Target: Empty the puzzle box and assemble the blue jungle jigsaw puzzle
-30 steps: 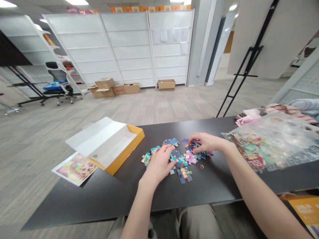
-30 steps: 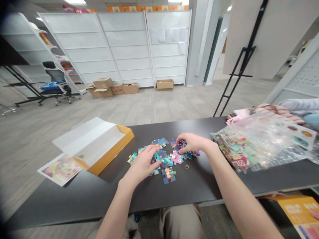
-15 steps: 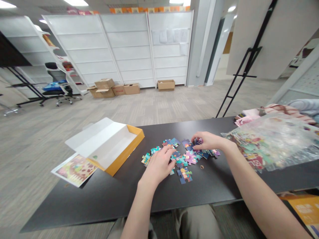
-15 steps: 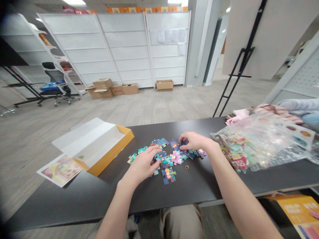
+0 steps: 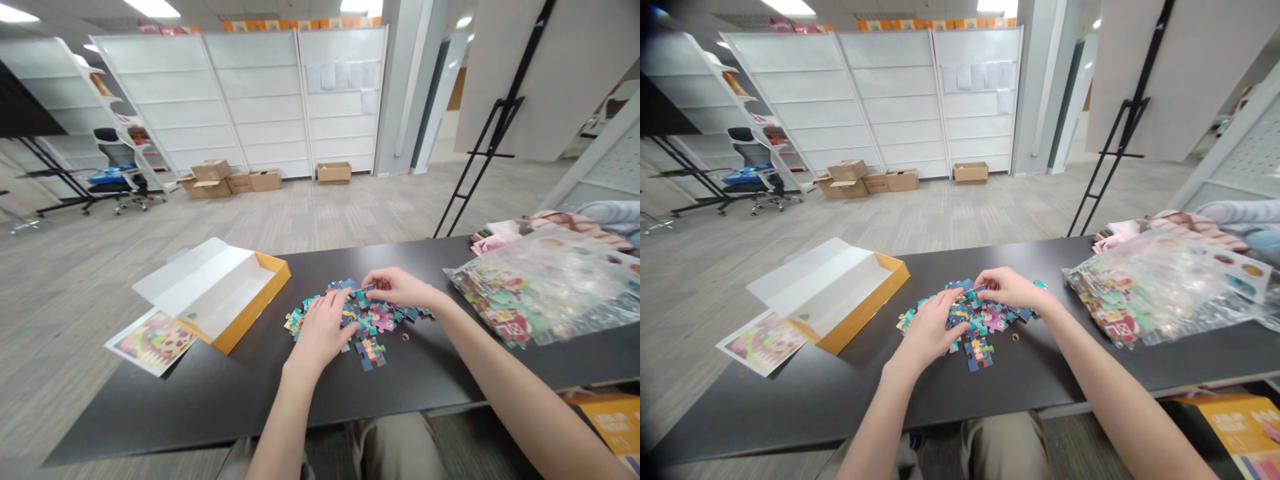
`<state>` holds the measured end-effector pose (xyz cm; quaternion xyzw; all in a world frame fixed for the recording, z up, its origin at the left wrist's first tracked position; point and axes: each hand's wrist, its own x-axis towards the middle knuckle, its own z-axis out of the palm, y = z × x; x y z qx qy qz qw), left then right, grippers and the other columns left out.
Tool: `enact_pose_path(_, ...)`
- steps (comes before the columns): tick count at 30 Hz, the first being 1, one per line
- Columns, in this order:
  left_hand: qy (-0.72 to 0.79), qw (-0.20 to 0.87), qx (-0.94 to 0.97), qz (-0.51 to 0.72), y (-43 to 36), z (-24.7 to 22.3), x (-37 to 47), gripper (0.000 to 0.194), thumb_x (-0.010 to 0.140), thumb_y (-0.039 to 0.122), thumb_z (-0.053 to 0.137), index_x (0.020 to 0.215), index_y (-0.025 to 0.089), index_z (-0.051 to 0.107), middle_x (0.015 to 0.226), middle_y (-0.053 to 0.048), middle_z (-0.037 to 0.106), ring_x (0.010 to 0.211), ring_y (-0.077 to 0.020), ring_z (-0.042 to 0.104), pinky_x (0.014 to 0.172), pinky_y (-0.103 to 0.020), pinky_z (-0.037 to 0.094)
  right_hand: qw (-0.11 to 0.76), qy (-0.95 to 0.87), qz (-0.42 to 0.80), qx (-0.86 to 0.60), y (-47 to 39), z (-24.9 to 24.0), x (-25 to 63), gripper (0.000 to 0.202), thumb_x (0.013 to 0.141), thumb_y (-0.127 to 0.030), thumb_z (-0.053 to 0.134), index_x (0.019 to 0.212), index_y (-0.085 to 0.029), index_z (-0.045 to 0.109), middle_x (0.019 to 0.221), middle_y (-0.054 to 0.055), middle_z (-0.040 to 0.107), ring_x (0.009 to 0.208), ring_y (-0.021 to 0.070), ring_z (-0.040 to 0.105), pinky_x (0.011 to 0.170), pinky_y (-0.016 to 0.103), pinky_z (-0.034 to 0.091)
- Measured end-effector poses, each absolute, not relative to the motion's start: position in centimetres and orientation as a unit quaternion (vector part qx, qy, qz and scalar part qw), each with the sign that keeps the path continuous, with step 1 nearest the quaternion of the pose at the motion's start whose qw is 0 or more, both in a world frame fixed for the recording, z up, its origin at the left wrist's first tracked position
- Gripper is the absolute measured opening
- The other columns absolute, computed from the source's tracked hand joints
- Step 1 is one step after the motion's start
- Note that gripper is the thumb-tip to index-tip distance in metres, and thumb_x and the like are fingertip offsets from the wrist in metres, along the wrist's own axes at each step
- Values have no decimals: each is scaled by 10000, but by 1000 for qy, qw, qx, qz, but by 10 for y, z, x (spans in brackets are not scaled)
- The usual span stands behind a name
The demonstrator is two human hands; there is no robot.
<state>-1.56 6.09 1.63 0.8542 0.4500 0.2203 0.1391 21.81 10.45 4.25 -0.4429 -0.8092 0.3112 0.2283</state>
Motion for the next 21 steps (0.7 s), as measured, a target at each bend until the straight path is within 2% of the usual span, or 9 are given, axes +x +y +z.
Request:
enact_pose_path(4,487,108,852,159,61,14,-16,530,881,355,671,1349,203,477,1265,-128,649,1229,-314,578,1081,-509,363,247,-764,272,-530,119,36,240,264,827,-369,638,981,-160,686,830,51,725,723,173,654,685,288,510)
enact_pose_path(11,460,147,856,183,62,17,-16,481,886,254,646,1340,205,494,1319,-116,623,1275,-288,553,1075,-462,386,176,-715,103,-668,129,25,261,210,851,-322,614,999,-200,698,949,78,747,808,217,686,706,304,498)
enact_pose_path(16,436,182,847,243,61,18,-16,493,831,203,686,1301,231,541,1298,-93,617,1247,-278,563,1051,-442,433,93,-703,59,-702,128,22,263,262,886,-357,578,1051,-192,697,1028,123,733,944,289,686,747,343,495)
enact_pose_path(19,408,219,842,277,57,20,-15,507,814,227,721,1291,236,552,1276,-82,620,1179,-260,597,1032,-418,461,98,-708,14,-699,127,21,261,312,874,-390,605,1084,-177,693,1114,155,688,970,291,672,772,350,497)
enact_pose_path(21,388,238,845,282,54,22,-14,523,798,250,749,1284,242,557,1268,-71,621,1137,-247,614,1021,-401,472,121,-721,1,-682,126,23,259,301,879,-390,608,1075,-178,693,1103,144,682,953,267,666,781,335,494)
